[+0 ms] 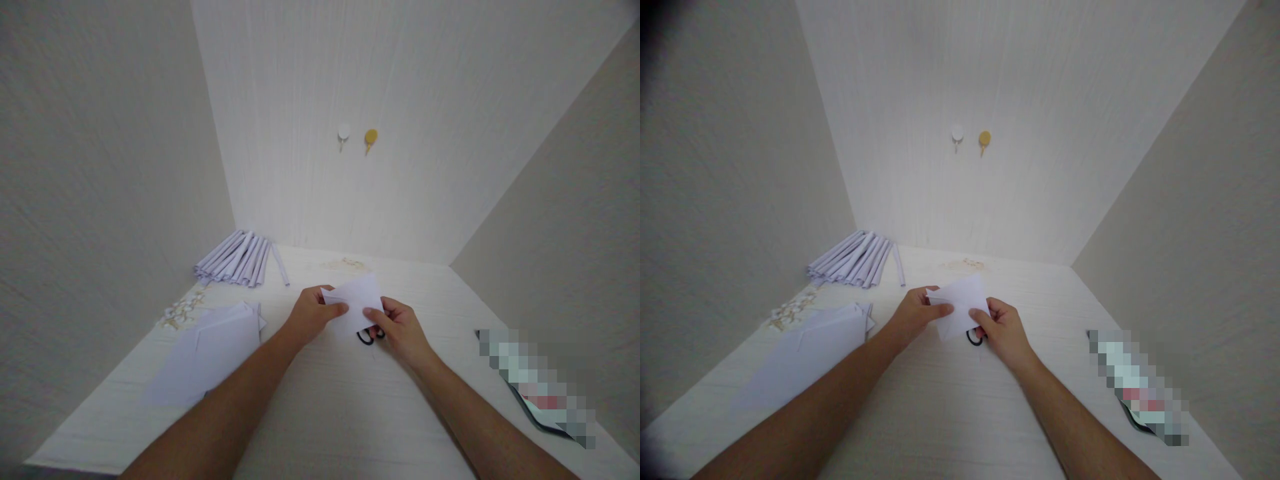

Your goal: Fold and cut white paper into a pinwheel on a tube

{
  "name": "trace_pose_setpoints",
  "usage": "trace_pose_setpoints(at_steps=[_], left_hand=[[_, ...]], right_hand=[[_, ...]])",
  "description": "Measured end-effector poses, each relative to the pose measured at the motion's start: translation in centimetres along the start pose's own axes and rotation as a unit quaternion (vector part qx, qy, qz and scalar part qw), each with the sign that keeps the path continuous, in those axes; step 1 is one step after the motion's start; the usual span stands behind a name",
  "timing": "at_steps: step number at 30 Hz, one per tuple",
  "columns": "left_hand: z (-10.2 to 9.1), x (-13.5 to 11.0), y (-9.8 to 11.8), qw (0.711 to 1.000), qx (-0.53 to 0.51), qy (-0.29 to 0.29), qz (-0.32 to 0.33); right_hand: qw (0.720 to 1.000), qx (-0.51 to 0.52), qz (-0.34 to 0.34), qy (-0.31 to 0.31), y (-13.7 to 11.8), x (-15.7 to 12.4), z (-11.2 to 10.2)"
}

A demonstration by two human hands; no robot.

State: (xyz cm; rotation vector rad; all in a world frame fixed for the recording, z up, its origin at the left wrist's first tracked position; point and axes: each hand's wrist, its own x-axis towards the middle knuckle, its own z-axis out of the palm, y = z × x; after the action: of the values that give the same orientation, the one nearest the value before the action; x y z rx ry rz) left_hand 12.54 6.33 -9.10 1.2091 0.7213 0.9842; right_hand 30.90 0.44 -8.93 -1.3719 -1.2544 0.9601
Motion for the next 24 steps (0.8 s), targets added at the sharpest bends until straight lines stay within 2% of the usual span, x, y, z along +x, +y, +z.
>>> trace_pose_setpoints(at_steps=[5, 14, 19, 24], left_hand=[[-0.52, 0.09, 0.33, 0.999, 0.033, -0.003, -0.014], [-0.89, 0.1, -0.15, 0.99, 0.11, -0.064, -0.065], [-0.76, 0.16, -0.4, 0.989, 0.128, -0.036, -0.059], [-0.94, 0.54, -0.35, 0.993, 0.098, 0.028, -0.057]], right_hand=[[1.0, -0.011, -0.001, 0.008, 0.25, 0.01, -0.12], [1.0, -0.021, -0.012, -0.005, 0.5, -0.04, -0.17], [1.0, 0.008, -0.015, -0.02, 0.66, -0.02, 0.03], [0.993, 0.087, -0.083, 0.015, 0.52, -0.17, 0.04]])
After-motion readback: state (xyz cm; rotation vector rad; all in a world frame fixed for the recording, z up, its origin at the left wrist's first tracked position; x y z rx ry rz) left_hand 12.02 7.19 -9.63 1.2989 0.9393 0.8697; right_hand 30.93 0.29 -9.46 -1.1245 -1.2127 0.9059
